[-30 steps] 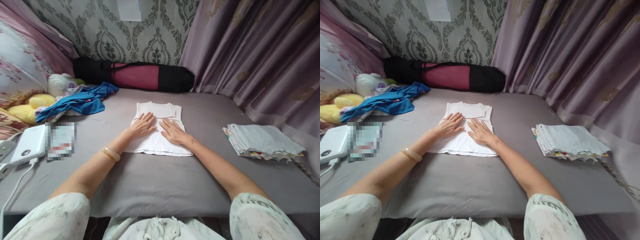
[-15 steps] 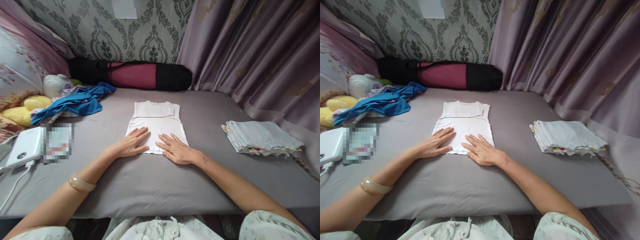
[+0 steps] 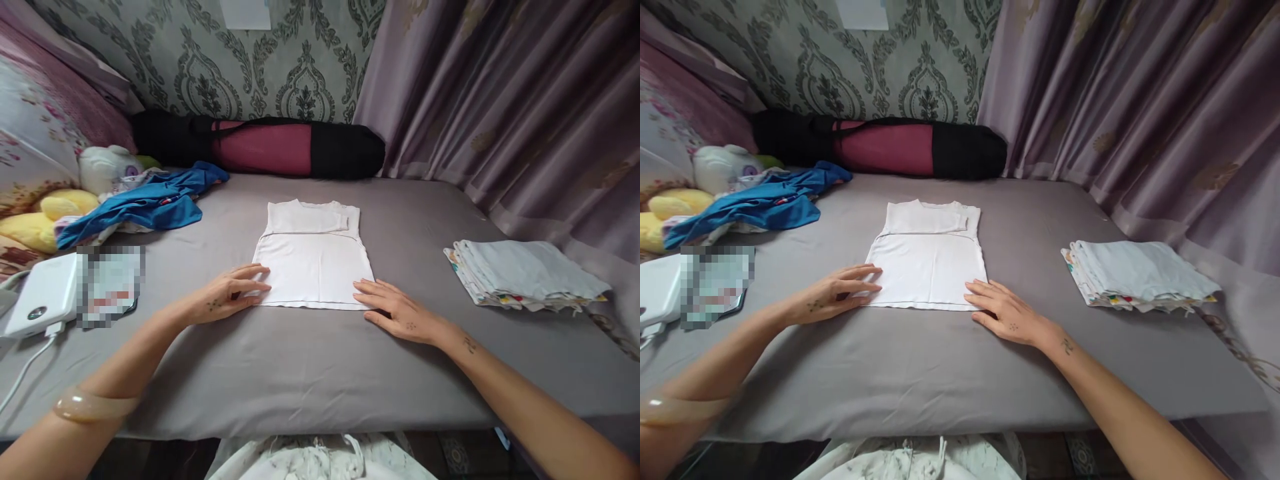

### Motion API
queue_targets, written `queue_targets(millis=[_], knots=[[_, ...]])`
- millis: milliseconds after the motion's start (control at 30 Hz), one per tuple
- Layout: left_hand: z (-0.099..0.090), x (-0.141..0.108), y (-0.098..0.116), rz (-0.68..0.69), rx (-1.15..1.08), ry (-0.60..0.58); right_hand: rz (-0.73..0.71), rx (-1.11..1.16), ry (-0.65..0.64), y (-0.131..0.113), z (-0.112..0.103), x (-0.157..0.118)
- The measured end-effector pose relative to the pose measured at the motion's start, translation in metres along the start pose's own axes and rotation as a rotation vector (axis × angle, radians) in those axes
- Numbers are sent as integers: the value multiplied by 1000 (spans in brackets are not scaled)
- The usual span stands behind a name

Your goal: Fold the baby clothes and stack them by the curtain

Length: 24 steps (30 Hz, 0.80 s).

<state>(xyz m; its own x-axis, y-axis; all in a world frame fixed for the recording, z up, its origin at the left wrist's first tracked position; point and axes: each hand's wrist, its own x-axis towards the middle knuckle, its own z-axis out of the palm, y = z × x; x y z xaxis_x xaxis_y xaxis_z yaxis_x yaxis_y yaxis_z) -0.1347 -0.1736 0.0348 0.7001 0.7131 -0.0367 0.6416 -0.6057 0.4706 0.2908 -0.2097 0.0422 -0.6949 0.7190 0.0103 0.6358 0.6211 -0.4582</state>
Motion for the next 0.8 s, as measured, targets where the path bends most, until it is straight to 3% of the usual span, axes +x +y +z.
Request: queue_targets(millis=[333, 600, 800], knots=[[-20, -13, 8, -34, -104, -29, -37, -7, 163, 14, 0, -18], [-17, -18, 6, -9, -10, -32, -55, -76, 242, 8, 5, -13], [-17, -15, 11, 10, 16, 14, 21, -67, 279, 9, 9, -14]])
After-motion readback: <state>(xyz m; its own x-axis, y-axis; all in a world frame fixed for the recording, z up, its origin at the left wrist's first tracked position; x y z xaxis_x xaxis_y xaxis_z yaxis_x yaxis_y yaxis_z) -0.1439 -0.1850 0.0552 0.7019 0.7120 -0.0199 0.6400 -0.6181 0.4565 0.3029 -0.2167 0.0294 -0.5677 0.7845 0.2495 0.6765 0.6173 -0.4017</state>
